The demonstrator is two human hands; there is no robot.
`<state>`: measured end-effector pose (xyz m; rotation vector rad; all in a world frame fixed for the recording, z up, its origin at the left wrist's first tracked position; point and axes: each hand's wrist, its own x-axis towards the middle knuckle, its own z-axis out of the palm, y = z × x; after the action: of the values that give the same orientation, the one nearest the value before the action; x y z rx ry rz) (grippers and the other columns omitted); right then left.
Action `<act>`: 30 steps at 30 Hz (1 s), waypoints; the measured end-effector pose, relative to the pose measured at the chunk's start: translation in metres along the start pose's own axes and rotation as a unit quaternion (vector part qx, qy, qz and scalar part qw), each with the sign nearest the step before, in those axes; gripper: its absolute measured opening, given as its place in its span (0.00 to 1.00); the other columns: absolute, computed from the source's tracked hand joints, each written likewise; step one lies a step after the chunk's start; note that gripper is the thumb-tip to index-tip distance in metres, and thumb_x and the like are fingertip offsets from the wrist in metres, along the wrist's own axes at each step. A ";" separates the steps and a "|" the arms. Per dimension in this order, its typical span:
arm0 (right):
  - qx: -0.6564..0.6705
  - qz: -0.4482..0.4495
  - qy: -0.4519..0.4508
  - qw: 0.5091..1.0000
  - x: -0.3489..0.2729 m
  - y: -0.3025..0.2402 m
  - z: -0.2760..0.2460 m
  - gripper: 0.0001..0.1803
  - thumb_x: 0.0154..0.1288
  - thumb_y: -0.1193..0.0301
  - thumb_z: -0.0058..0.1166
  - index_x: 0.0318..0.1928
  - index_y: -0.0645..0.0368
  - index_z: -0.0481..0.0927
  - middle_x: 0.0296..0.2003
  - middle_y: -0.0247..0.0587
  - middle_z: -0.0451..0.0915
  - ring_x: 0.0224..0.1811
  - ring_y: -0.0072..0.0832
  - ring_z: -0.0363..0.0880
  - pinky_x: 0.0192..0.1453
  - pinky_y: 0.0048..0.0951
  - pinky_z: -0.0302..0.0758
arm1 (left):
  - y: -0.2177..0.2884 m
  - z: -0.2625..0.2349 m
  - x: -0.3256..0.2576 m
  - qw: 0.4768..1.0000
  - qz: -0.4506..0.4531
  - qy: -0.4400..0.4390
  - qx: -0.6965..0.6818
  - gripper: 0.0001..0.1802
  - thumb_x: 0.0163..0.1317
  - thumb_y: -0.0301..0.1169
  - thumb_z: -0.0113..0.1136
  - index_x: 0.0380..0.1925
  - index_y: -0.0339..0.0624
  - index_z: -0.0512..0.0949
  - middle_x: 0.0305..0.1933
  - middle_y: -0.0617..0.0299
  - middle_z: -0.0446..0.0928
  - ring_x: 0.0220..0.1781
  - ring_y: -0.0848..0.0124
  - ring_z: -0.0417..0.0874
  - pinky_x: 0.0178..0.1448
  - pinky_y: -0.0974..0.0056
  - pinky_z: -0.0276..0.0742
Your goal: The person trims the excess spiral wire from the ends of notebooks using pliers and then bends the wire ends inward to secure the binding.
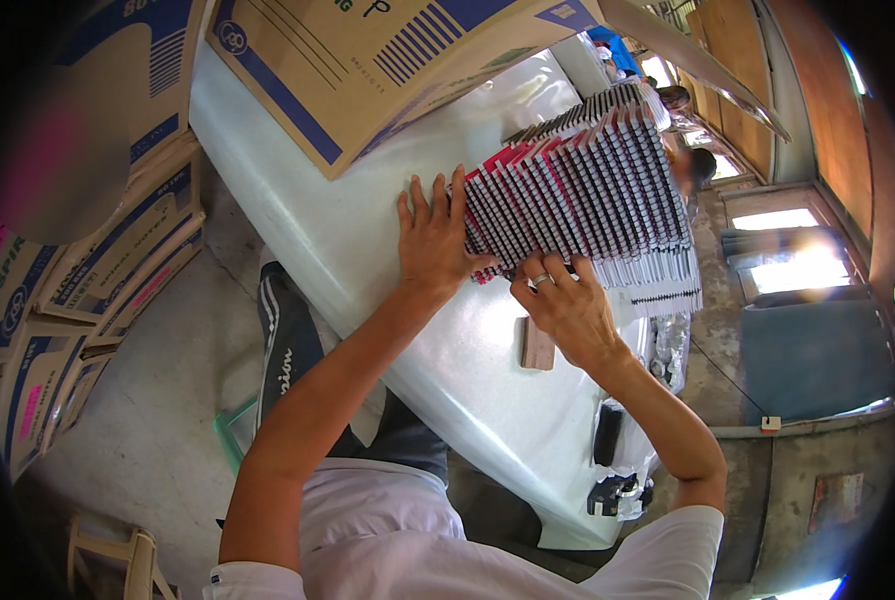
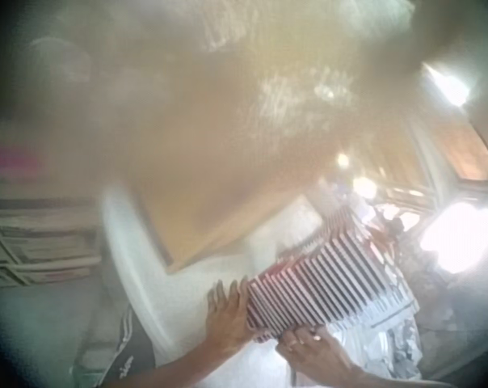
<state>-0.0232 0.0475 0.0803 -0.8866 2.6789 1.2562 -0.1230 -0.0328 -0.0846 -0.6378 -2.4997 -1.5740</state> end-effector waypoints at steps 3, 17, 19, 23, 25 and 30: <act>0.002 0.003 0.013 1.000 -0.004 -0.001 0.010 0.09 0.53 0.71 0.57 0.37 0.53 0.79 0.45 0.36 0.76 0.47 0.27 0.71 0.49 0.32 0.65 | 0.001 0.001 0.000 1.000 -0.006 0.005 0.003 0.73 0.31 0.55 0.80 0.74 0.45 0.45 0.70 0.44 0.62 0.75 0.38 0.52 0.75 0.37 0.43; -0.010 0.130 0.012 0.991 -0.019 -0.004 -0.001 0.17 0.56 0.66 0.60 0.46 0.59 0.78 0.43 0.42 0.76 0.49 0.34 0.74 0.53 0.38 0.70 | -0.001 0.003 0.001 1.000 0.009 0.019 0.009 0.74 0.31 0.65 0.73 0.74 0.42 0.44 0.72 0.42 0.58 0.75 0.37 0.50 0.73 0.33 0.43; -0.047 0.073 0.032 0.996 -0.022 0.004 -0.002 0.17 0.57 0.68 0.57 0.47 0.57 0.77 0.44 0.42 0.76 0.51 0.34 0.73 0.55 0.39 0.68 | -0.004 0.005 0.002 0.999 0.013 0.029 0.013 0.75 0.30 0.66 0.73 0.74 0.42 0.45 0.71 0.41 0.58 0.75 0.37 0.50 0.73 0.33 0.43; -0.062 0.033 0.028 0.997 -0.025 0.010 0.008 0.16 0.58 0.70 0.54 0.48 0.56 0.76 0.45 0.41 0.75 0.52 0.33 0.71 0.55 0.38 0.67 | 0.002 0.002 0.001 1.000 -0.002 0.022 -0.004 0.74 0.30 0.61 0.77 0.74 0.45 0.45 0.70 0.43 0.61 0.76 0.39 0.49 0.75 0.35 0.44; -0.064 0.022 0.017 0.998 -0.023 0.010 0.009 0.13 0.58 0.69 0.54 0.45 0.56 0.77 0.45 0.40 0.75 0.51 0.32 0.72 0.55 0.38 0.68 | 0.001 0.002 0.001 1.000 -0.001 0.013 -0.006 0.74 0.30 0.61 0.76 0.74 0.45 0.45 0.71 0.42 0.60 0.76 0.39 0.49 0.75 0.36 0.44; -0.029 0.057 -0.077 0.995 -0.007 -0.003 -0.001 0.05 0.56 0.70 0.55 0.32 0.58 0.80 0.38 0.41 0.80 0.41 0.33 0.78 0.43 0.36 0.73 | -0.006 0.007 0.004 0.999 0.021 0.034 0.012 0.76 0.30 0.70 0.68 0.74 0.40 0.44 0.72 0.40 0.56 0.75 0.35 0.49 0.71 0.30 0.45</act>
<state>-0.0157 0.0486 0.0809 -0.6213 2.6158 1.3696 -0.1276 -0.0274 -0.0914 -0.6190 -2.4367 -1.5238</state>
